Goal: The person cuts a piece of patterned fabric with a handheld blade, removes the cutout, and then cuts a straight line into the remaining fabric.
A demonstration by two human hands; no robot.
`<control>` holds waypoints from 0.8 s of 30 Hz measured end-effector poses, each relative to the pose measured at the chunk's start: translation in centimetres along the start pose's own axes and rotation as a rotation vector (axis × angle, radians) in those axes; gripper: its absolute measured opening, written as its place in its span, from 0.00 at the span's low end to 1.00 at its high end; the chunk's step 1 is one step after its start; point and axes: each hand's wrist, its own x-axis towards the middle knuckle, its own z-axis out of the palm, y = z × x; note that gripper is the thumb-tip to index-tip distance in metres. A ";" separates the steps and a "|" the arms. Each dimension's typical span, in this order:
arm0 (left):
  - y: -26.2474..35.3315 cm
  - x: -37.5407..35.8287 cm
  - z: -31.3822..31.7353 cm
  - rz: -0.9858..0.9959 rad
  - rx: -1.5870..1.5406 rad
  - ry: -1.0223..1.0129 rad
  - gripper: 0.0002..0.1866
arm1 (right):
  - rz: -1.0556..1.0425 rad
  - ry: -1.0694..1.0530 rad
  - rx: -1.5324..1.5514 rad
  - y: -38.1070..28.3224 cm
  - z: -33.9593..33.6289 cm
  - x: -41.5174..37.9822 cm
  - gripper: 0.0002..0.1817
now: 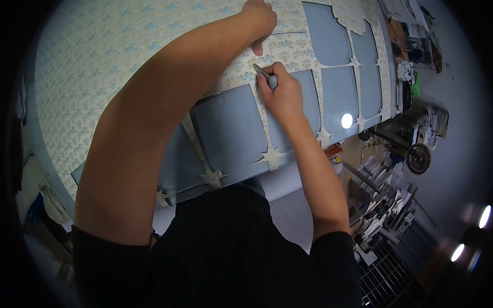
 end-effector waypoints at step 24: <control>0.1 3.7 0.4 0.090 0.024 -0.166 0.33 | 0.143 0.351 -0.053 -3.1 5.9 5.7 0.11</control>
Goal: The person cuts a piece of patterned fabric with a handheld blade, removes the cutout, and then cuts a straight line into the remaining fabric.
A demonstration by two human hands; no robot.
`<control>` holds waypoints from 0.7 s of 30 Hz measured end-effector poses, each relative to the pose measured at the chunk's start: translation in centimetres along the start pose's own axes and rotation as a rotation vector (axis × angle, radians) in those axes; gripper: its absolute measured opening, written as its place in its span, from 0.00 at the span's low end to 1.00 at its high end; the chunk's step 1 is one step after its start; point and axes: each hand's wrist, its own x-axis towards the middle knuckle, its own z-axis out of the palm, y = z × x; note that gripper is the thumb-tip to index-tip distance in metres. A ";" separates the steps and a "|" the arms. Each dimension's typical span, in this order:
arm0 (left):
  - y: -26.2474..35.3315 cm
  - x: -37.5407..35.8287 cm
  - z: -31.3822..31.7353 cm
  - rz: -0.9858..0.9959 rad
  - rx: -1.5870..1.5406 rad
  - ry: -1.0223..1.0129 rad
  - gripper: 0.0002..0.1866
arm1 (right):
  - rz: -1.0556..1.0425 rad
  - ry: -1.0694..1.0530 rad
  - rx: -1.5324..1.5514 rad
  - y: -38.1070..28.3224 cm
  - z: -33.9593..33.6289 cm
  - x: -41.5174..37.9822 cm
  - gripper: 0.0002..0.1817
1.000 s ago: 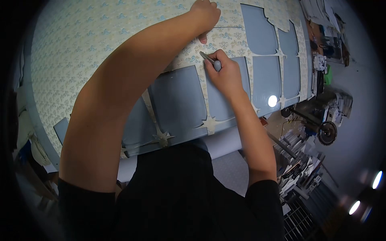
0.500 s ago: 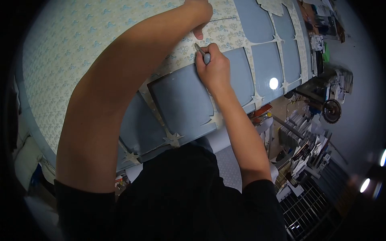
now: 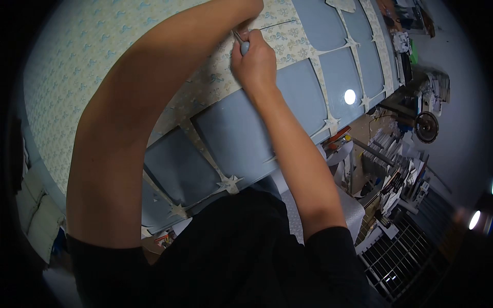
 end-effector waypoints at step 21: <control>-0.9 3.8 -3.0 0.023 -0.013 -0.044 0.31 | -0.150 0.143 0.134 -0.9 6.3 7.2 0.10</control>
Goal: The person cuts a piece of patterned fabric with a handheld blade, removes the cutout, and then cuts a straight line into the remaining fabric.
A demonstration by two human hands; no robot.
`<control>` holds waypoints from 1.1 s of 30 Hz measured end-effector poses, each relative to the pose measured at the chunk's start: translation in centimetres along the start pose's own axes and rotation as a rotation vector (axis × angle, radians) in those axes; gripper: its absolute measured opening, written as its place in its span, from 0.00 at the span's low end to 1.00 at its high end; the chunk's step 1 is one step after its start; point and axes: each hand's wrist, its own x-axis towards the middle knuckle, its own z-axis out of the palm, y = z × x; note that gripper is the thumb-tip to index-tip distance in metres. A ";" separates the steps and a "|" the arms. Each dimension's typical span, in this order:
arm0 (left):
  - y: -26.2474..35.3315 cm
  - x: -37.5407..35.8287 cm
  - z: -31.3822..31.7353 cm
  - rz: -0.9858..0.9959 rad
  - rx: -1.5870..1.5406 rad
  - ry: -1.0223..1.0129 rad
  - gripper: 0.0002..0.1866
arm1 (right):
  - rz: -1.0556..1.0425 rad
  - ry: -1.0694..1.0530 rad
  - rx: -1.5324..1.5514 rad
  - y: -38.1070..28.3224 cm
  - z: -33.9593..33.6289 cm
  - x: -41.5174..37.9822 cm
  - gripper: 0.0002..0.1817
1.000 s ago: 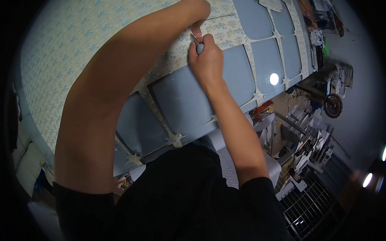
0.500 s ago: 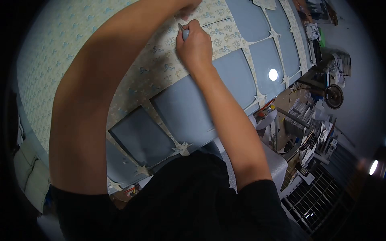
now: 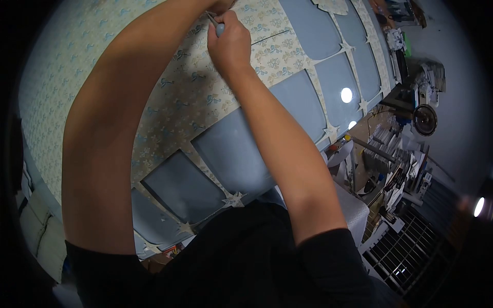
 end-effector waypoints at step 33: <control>-5.9 -31.1 18.5 -0.588 -0.067 0.974 0.28 | -0.770 -0.828 -0.155 12.4 -16.3 0.6 0.28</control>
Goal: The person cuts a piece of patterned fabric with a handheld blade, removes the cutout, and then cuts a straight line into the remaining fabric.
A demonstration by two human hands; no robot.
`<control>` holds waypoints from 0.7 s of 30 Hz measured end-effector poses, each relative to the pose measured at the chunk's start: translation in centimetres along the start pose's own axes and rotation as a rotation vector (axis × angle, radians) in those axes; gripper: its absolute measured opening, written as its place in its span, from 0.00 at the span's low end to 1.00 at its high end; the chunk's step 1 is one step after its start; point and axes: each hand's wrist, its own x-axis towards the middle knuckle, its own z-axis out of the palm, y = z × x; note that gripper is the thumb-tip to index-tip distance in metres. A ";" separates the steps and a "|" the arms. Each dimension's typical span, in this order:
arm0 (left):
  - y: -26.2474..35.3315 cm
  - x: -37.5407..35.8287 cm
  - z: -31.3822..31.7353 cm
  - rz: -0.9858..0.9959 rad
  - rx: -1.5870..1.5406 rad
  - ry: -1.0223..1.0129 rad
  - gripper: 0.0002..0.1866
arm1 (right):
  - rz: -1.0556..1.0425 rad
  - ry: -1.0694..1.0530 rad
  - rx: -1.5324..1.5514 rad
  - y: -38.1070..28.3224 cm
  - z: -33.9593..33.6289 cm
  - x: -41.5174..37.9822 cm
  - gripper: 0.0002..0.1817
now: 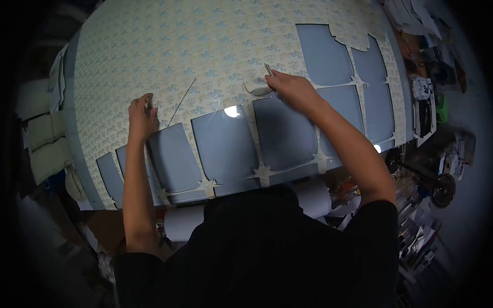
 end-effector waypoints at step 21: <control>18.1 -7.1 7.0 0.350 -0.409 -0.111 0.19 | 0.371 0.609 0.047 -1.5 -14.9 -5.5 0.12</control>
